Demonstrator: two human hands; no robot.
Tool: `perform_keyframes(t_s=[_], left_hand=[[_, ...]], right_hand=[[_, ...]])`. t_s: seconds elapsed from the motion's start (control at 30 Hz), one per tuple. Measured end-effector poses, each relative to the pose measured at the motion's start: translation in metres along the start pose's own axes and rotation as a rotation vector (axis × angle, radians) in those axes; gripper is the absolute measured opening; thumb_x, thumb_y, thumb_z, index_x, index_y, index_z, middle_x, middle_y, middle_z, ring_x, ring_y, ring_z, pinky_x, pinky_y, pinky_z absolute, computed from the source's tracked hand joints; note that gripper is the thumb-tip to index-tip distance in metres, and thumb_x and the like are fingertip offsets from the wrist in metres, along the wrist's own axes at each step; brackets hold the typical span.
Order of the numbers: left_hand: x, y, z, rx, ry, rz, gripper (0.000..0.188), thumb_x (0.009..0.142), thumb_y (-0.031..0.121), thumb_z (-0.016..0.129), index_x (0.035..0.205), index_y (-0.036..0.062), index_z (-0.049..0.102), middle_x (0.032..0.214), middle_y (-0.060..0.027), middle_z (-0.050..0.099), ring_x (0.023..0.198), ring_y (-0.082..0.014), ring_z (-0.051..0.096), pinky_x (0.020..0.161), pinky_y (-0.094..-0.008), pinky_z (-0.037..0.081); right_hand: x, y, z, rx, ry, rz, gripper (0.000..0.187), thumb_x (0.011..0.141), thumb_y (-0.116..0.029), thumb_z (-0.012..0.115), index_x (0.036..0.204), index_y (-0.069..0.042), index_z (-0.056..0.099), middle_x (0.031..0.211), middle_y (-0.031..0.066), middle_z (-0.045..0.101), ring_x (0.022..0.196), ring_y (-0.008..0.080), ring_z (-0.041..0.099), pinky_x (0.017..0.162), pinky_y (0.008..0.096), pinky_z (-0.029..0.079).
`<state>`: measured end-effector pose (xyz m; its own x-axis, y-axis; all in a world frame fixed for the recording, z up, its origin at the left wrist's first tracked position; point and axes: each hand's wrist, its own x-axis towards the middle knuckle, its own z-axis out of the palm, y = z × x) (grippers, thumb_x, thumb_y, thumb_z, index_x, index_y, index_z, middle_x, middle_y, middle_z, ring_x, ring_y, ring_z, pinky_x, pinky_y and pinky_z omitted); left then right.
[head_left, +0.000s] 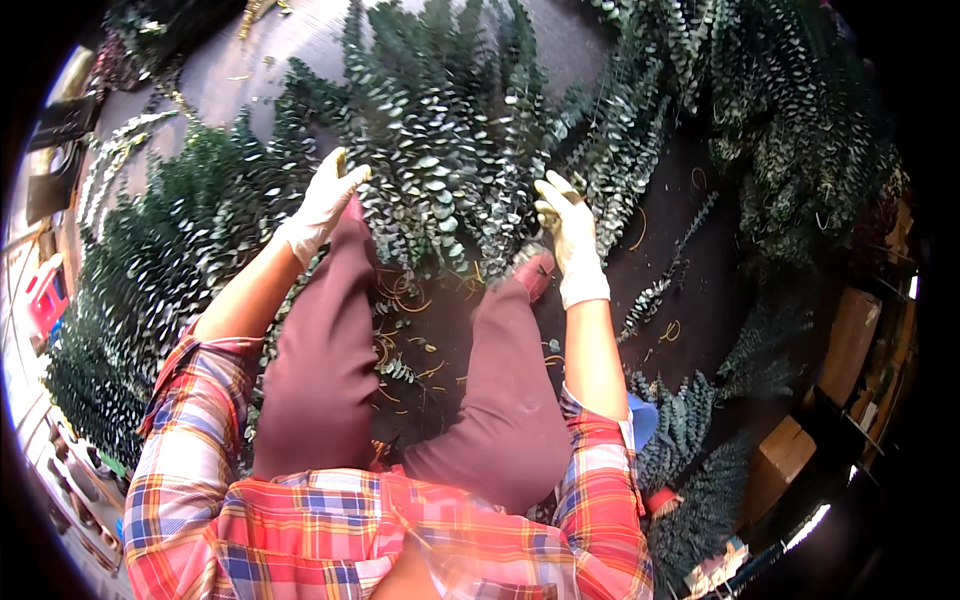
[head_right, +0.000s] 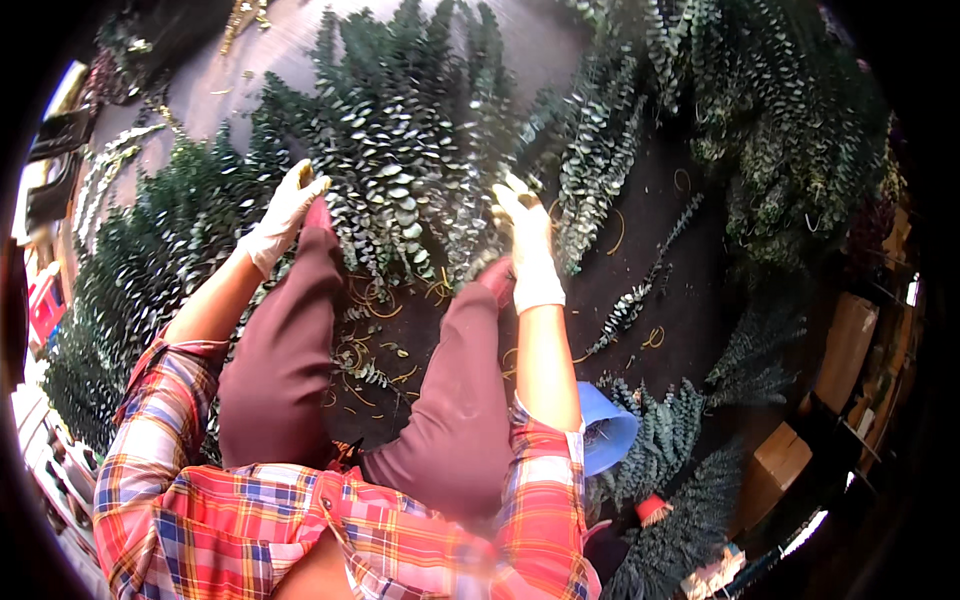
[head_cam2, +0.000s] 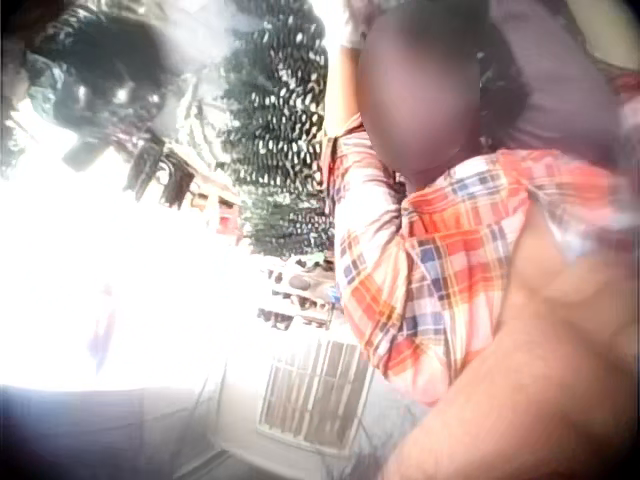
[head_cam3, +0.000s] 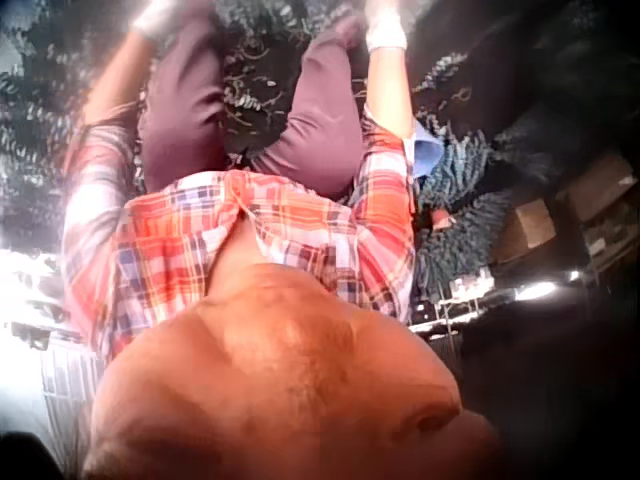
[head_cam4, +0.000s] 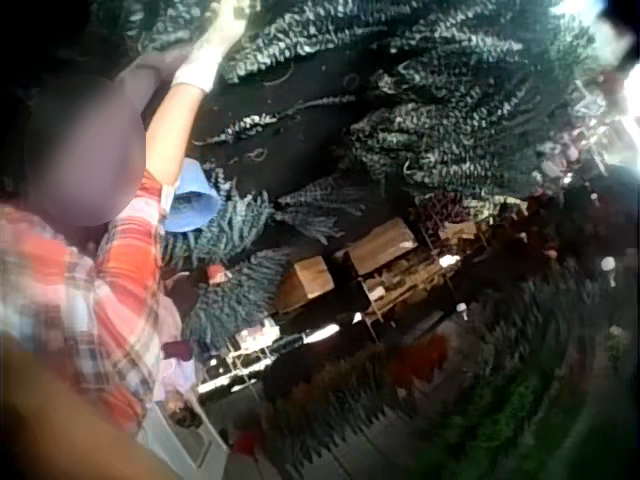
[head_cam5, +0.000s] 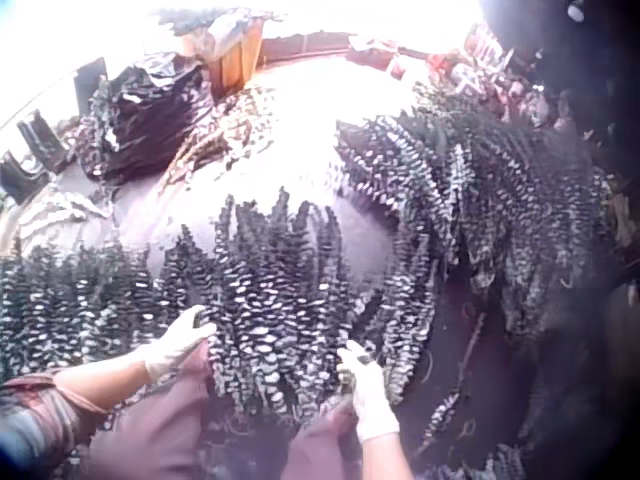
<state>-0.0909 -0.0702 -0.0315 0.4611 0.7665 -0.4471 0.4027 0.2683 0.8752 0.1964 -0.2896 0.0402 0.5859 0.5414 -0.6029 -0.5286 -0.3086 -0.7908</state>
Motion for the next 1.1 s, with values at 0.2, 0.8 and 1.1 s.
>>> perform_keyframes(t_s=[0.2, 0.8, 1.1], left_hand=[[0.015, 0.047, 0.054, -0.284, -0.138, 0.099, 0.05, 0.088, 0.008, 0.061, 0.133, 0.0011, 0.041, 0.127, -0.0105, 0.05, 0.112, -0.0154, 0.05, 0.096, -0.0262, 0.04], [0.018, 0.049, 0.12, -0.397, -0.739, -0.427, 0.034, 0.09, 0.025, 0.058, 0.114, 0.0021, 0.057, 0.076, -0.0012, 0.061, 0.068, -0.0079, 0.057, 0.061, -0.0213, 0.045], [0.056, 0.045, 0.069, -0.602, -0.131, -0.194, 0.042, 0.095, 0.025, 0.048, 0.129, 0.0006, 0.046, 0.113, -0.0108, 0.061, 0.093, -0.0149, 0.062, 0.082, -0.0265, 0.049]], right_hand=[[0.028, 0.033, 0.001, 0.227, -0.165, 0.032, 0.046, 0.085, -0.009, 0.064, 0.127, 0.0, 0.049, 0.112, 0.0098, 0.061, 0.084, 0.0099, 0.058, 0.07, 0.0216, 0.047], [0.04, 0.02, 0.087, 0.028, -0.272, -0.032, 0.042, 0.096, -0.026, 0.05, 0.128, 0.001, 0.049, 0.122, 0.0105, 0.056, 0.108, 0.0159, 0.055, 0.095, 0.0287, 0.042], [0.087, 0.068, 0.104, -0.909, -0.294, -0.493, 0.049, 0.082, -0.02, 0.066, 0.127, -0.008, 0.05, 0.118, 0.0152, 0.057, 0.108, 0.0265, 0.056, 0.094, 0.0332, 0.044]])
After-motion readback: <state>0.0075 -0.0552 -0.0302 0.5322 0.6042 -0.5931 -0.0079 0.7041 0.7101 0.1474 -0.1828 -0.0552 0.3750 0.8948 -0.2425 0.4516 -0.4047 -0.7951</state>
